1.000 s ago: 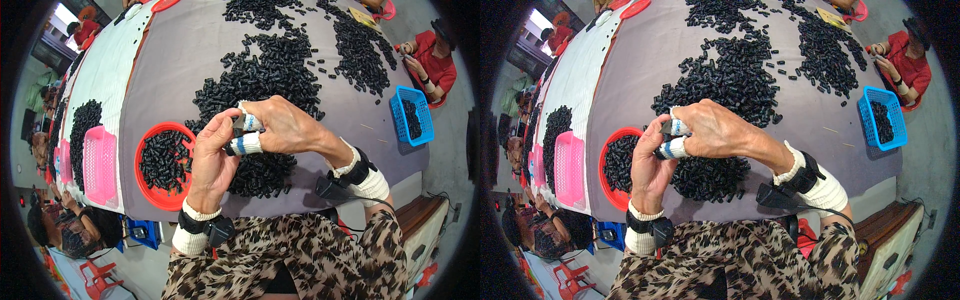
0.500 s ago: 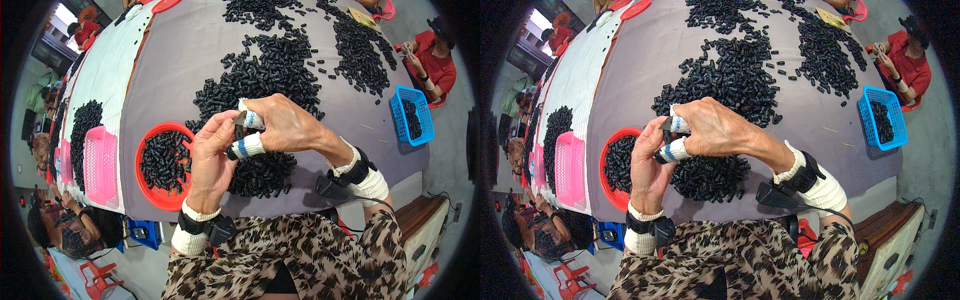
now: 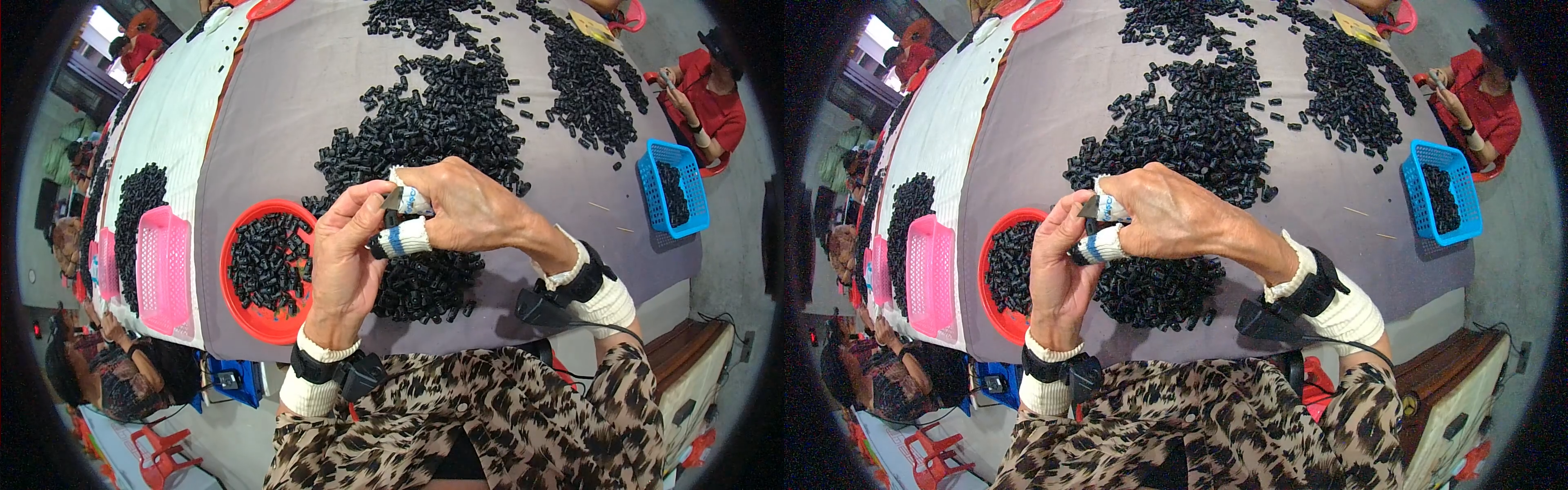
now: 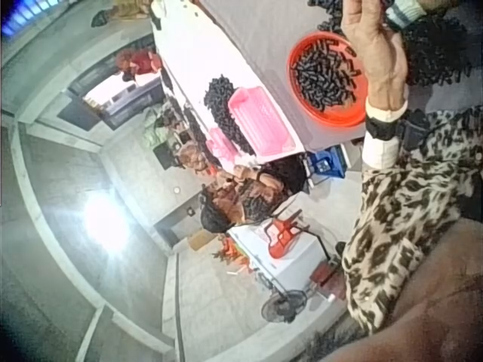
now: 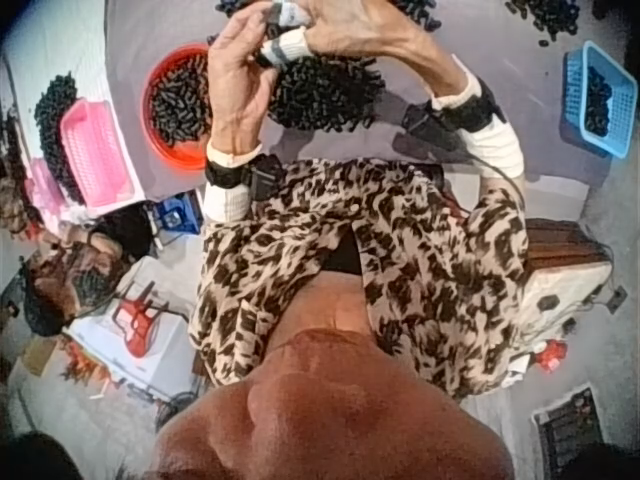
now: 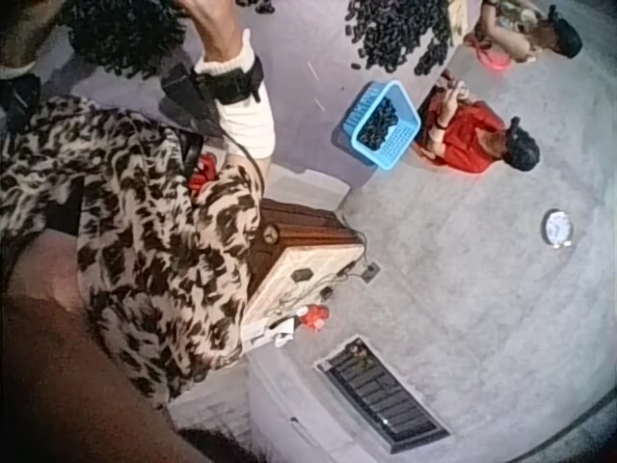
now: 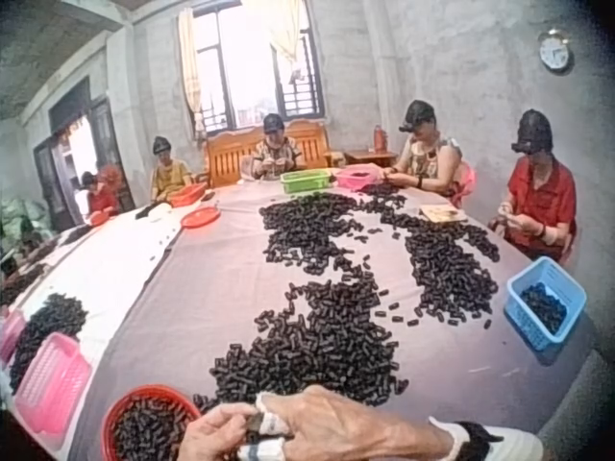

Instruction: The person is assembling small black shoe components onto a white spool.

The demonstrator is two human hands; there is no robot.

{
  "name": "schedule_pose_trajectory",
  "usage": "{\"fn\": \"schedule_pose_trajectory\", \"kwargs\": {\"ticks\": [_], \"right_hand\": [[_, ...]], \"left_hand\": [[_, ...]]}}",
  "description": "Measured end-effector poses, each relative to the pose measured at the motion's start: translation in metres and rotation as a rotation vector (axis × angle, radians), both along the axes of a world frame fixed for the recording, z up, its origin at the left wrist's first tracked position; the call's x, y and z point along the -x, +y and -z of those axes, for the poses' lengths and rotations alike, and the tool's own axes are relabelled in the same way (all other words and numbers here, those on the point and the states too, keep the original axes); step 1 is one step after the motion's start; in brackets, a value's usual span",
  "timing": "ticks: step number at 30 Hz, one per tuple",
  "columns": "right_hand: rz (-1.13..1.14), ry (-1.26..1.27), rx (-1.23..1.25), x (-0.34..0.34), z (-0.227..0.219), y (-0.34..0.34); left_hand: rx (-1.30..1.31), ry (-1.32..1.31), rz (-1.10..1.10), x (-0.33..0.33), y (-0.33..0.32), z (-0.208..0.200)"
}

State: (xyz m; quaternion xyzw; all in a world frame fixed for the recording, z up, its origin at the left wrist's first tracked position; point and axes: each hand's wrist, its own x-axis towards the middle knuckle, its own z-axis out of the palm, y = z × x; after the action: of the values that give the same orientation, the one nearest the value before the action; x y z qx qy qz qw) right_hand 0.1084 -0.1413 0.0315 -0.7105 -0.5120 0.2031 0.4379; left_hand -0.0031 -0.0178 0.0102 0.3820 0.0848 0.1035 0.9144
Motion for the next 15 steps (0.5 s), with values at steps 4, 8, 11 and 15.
{"fn": "schedule_pose_trajectory", "kwargs": {"ticks": [4, 8, 11, 15], "right_hand": [[-0.027, 0.009, -0.024, 0.0, -0.001, -0.002], [-0.005, -0.05, 0.011, 0.002, 0.004, -0.002], [0.012, -0.085, -0.044, 0.004, 0.003, -0.003], [0.029, 0.025, -0.144, 0.003, 0.0, -0.006]], "left_hand": [[-0.045, -0.005, -0.019, 0.0, -0.002, 0.0], [-0.083, -0.01, -0.018, 0.0, -0.002, -0.001], [-0.084, 0.027, -0.022, 0.001, -0.002, -0.003], [0.027, -0.009, -0.003, -0.001, -0.002, -0.004]]}}
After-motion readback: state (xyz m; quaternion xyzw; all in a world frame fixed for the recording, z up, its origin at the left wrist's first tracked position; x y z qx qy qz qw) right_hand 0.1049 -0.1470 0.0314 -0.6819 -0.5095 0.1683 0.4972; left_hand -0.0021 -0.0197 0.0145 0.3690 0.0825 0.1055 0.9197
